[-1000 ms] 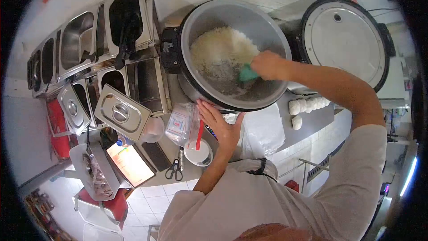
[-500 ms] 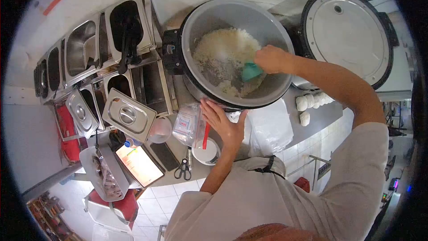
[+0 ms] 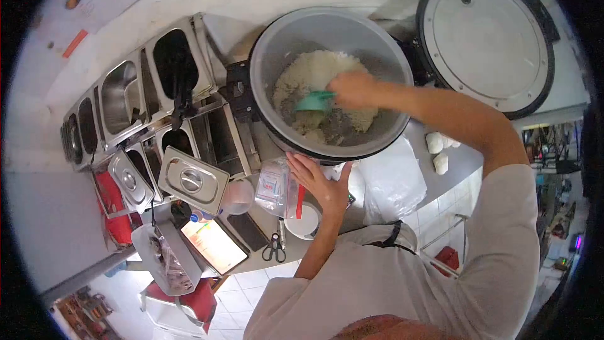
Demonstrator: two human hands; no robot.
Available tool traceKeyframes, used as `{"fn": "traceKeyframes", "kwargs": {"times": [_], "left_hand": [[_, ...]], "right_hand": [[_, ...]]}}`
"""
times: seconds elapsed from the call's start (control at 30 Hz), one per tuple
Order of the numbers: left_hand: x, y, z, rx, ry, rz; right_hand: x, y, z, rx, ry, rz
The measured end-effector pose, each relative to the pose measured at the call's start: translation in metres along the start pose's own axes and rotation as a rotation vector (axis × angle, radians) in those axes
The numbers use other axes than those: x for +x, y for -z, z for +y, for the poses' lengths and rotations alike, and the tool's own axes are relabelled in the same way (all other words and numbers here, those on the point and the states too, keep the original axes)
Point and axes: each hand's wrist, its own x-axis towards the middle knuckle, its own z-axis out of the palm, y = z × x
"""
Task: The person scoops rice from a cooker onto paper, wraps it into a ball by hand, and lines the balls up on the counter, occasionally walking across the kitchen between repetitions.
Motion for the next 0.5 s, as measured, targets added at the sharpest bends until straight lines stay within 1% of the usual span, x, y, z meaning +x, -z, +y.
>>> {"fn": "traceKeyframes", "kwargs": {"times": [0.1, 0.13, 0.2, 0.27, 0.33, 0.37, 0.47, 0.5], "left_hand": [[0.001, -0.002, -0.001, -0.023, -0.001, 0.003], [0.000, -0.002, 0.001, -0.029, 0.001, 0.001], [-0.001, -0.001, 0.003, -0.028, 0.002, -0.003], [-0.004, 0.002, 0.000, -0.001, 0.008, -0.018], [-0.002, 0.001, 0.001, 0.004, 0.005, -0.019], [-0.003, 0.002, 0.000, 0.008, 0.003, -0.025], [-0.006, -0.002, -0.004, 0.016, 0.001, -0.006], [-0.006, -0.003, -0.004, 0.015, 0.002, -0.004]], "right_hand": [[-0.025, -0.032, -0.027, 0.032, 0.206, 0.033], [-0.025, -0.028, -0.020, 0.078, 0.249, -0.026], [-0.018, 0.003, 0.011, 0.153, 0.342, -0.144], [-0.016, 0.044, 0.023, 0.085, 0.389, -0.286], [-0.035, 0.086, 0.015, -0.076, 0.231, -0.232], [-0.039, 0.092, 0.012, -0.151, 0.149, -0.205], [-0.032, 0.025, 0.040, -0.455, 0.142, 0.078], [-0.042, 0.026, 0.029, -0.450, 0.174, 0.054]]}}
